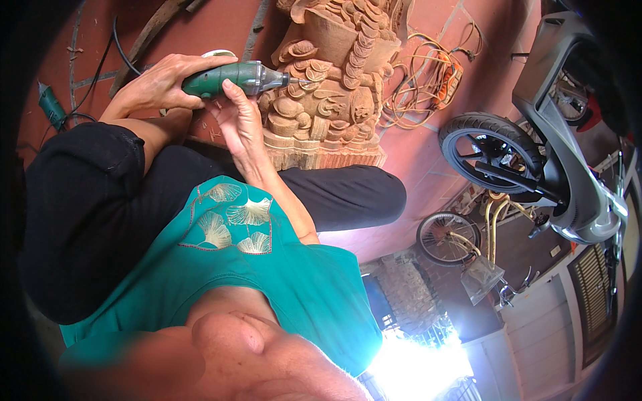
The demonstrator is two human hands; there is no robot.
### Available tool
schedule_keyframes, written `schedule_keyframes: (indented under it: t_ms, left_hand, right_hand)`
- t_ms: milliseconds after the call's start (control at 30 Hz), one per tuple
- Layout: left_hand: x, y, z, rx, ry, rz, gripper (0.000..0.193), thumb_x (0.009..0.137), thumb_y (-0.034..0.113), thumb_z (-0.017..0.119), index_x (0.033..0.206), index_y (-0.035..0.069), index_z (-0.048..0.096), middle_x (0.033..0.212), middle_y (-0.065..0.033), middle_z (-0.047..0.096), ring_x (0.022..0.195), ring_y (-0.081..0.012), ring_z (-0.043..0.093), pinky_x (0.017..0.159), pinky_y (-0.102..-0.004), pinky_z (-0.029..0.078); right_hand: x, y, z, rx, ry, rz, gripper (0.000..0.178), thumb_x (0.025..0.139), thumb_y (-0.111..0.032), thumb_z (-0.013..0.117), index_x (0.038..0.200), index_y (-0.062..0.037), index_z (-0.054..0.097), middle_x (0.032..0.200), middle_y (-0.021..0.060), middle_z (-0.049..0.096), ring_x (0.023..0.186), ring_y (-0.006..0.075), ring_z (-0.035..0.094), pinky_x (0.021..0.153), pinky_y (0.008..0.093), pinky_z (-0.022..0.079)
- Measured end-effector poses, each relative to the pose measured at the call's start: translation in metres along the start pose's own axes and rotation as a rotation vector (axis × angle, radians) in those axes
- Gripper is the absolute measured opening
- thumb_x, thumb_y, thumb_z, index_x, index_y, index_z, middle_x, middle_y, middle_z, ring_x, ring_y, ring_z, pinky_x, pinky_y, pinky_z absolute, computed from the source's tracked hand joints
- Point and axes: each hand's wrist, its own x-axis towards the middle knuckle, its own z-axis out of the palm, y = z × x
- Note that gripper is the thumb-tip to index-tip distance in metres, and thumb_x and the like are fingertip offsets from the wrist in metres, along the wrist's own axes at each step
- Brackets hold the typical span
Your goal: The person uses a handheld rotary carving tool to shape and detail a wooden sculpture. They hold the tool with both hands and work on the surface of the carving, removing wood shavings as they refine the design.
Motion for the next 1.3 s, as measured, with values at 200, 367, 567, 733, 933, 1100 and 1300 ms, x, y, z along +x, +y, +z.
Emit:
schedule_keyframes:
  t_ms: [200,367,567,733,933,1100,1300]
  left_hand:
    - [0.003,-0.004,0.002,-0.011,0.01,0.019,0.084,0.063,0.01,0.073,0.145,0.012,0.056,0.125,-0.0191,0.07,0.108,-0.0422,0.068,0.096,-0.048,0.055]
    - [0.004,-0.006,0.0,-0.012,-0.024,0.014,0.089,0.061,0.011,0.075,0.147,0.01,0.053,0.125,-0.0211,0.069,0.11,-0.0438,0.067,0.096,-0.0481,0.054]
    - [0.0,-0.001,-0.001,0.005,-0.024,-0.003,0.087,0.061,0.01,0.074,0.146,0.01,0.054,0.127,-0.02,0.068,0.109,-0.0436,0.067,0.095,-0.0483,0.054]
    - [-0.003,0.0,-0.001,-0.018,-0.018,0.001,0.084,0.061,0.009,0.072,0.143,0.01,0.056,0.127,-0.018,0.069,0.107,-0.0432,0.067,0.093,-0.0488,0.054]
    - [-0.002,0.002,-0.003,-0.013,-0.035,0.014,0.083,0.061,0.008,0.072,0.143,0.01,0.056,0.126,-0.0166,0.069,0.105,-0.0427,0.068,0.091,-0.0488,0.054]
    - [-0.006,0.003,-0.003,-0.015,-0.021,0.013,0.082,0.061,0.008,0.071,0.142,0.009,0.056,0.126,-0.0157,0.069,0.105,-0.0421,0.068,0.092,-0.0486,0.054]
    - [-0.006,0.006,-0.003,-0.013,-0.011,0.004,0.081,0.062,0.007,0.071,0.141,0.009,0.057,0.126,-0.0167,0.069,0.104,-0.0429,0.069,0.092,-0.0493,0.055]
  right_hand:
    - [0.0,-0.003,0.002,-0.001,0.0,-0.006,0.052,0.092,-0.012,0.079,0.138,-0.0119,0.053,0.13,0.0099,0.063,0.119,0.0253,0.063,0.103,0.05,0.053]
    - [0.0,-0.003,0.002,-0.002,0.0,-0.003,0.052,0.092,-0.012,0.079,0.138,-0.0121,0.054,0.13,0.0093,0.063,0.118,0.0249,0.064,0.104,0.0495,0.053]
    - [-0.001,0.001,0.004,-0.024,0.007,-0.018,0.034,0.093,-0.016,0.078,0.124,-0.0116,0.064,0.118,0.0059,0.071,0.11,0.0224,0.067,0.105,0.048,0.051]
    - [-0.003,0.003,0.008,-0.014,-0.001,-0.004,0.033,0.093,-0.016,0.078,0.124,-0.0111,0.064,0.118,0.006,0.071,0.111,0.0218,0.066,0.104,0.0472,0.051]
    - [-0.004,0.006,0.005,-0.002,-0.027,0.001,0.037,0.094,-0.016,0.078,0.127,-0.0103,0.062,0.12,0.0067,0.07,0.112,0.022,0.066,0.104,0.047,0.051]
    - [-0.005,0.008,0.007,-0.003,-0.021,0.007,0.04,0.094,-0.016,0.077,0.129,-0.0098,0.061,0.12,0.007,0.069,0.113,0.022,0.065,0.104,0.0468,0.051]
    - [-0.005,0.008,0.007,0.009,-0.021,0.018,0.039,0.094,-0.015,0.077,0.129,-0.01,0.061,0.119,0.0065,0.069,0.113,0.022,0.065,0.105,0.0467,0.05]
